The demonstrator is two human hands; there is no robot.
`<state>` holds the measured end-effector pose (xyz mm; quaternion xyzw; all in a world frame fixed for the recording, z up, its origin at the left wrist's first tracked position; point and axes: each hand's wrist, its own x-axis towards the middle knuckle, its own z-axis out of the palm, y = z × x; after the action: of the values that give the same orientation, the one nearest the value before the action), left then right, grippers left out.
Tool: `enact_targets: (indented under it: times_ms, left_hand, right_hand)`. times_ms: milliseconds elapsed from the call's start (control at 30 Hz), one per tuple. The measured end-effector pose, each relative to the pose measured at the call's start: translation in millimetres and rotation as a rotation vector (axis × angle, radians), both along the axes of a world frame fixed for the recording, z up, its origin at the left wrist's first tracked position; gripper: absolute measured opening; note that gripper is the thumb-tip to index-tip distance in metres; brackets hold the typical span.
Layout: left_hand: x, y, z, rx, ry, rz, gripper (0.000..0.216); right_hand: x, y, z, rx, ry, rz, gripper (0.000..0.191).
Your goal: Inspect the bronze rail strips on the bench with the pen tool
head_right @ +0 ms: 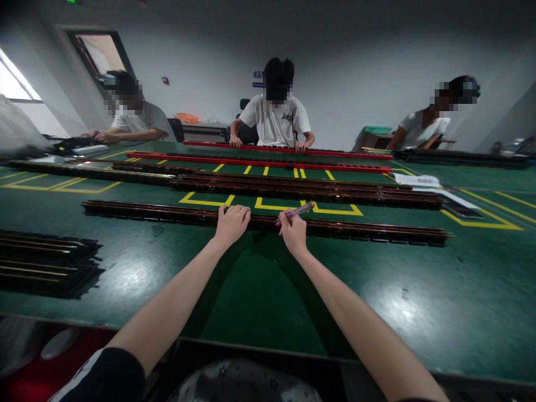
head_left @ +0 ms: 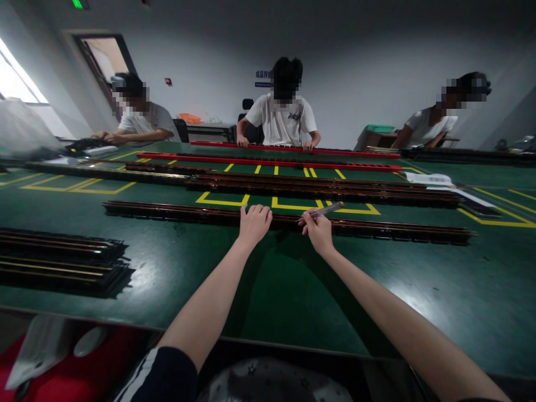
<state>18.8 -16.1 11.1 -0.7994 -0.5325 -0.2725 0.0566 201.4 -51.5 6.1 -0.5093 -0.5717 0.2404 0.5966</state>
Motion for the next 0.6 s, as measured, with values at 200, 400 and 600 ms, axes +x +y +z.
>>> enact_targets:
  times_ms: [200, 400, 600]
  left_hand:
    - [5.6, -0.4, -3.1, 0.003, 0.063, -0.071, 0.042]
    - [5.6, -0.2, -3.0, -0.022, 0.083, -0.073, 0.044]
    - [5.2, -0.9, -1.2, -0.041, 0.078, -0.077, 0.045]
  right_hand:
    - [0.2, 0.6, -1.4, 0.018, 0.056, -0.017, 0.036]
    - [0.9, 2.0, -1.4, 0.037, 0.117, -0.092, 0.037]
    - [1.0, 1.3, -0.8, 0.04, 0.115, -0.103, 0.04]
